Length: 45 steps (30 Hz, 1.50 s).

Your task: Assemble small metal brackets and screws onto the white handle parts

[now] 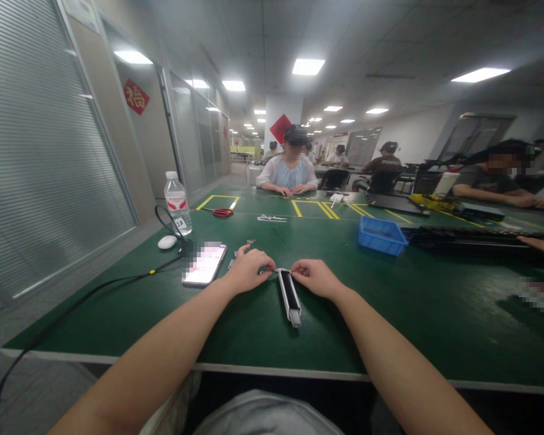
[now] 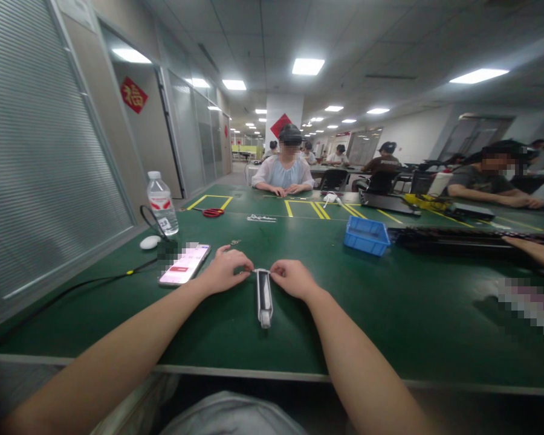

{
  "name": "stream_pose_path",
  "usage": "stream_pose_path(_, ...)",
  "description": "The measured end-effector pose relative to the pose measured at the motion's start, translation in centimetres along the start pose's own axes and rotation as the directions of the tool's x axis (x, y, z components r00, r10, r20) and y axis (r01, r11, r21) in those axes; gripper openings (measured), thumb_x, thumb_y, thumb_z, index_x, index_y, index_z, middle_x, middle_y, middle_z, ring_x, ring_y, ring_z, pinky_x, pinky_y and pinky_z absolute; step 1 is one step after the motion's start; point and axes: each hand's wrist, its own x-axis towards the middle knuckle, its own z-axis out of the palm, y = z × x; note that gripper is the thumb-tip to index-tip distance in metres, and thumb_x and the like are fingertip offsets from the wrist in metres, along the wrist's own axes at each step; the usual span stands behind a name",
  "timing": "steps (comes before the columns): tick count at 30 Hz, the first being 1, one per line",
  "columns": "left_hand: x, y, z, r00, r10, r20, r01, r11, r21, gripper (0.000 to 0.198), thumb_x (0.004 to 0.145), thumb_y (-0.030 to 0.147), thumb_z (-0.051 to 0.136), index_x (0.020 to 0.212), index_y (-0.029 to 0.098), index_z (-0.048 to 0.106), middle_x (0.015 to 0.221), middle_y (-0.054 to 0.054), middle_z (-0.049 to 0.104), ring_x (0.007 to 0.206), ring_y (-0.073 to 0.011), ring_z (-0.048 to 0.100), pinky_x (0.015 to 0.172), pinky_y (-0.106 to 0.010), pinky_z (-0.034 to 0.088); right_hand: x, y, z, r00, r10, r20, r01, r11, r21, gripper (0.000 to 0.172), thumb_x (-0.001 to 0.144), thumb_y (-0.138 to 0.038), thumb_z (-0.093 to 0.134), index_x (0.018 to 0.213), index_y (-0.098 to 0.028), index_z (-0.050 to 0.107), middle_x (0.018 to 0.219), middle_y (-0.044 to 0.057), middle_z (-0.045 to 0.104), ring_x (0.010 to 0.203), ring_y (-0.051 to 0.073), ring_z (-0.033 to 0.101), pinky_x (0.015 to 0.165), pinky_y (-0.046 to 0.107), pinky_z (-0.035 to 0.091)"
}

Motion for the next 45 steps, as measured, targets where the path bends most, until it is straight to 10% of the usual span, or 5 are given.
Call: stream_pose_path(45, 0.12, -0.07, 0.54, 1.0, -0.021, 0.002, 0.021, 1.0, 0.005, 0.009, 0.08, 0.027, 0.057, 0.088, 0.025, 0.058, 0.091, 0.004, 0.065, 0.095, -0.0174, 0.056, 0.102, -0.049, 0.016, 0.03, -0.06, 0.02, 1.0, -0.002, -0.002, 0.002, 1.0, -0.02, 0.017, 0.077, -0.027, 0.054, 0.082, -0.018, 0.068, 0.066, 0.0, 0.062, 0.058, 0.01, 0.051, 0.056, 0.022, 0.037)
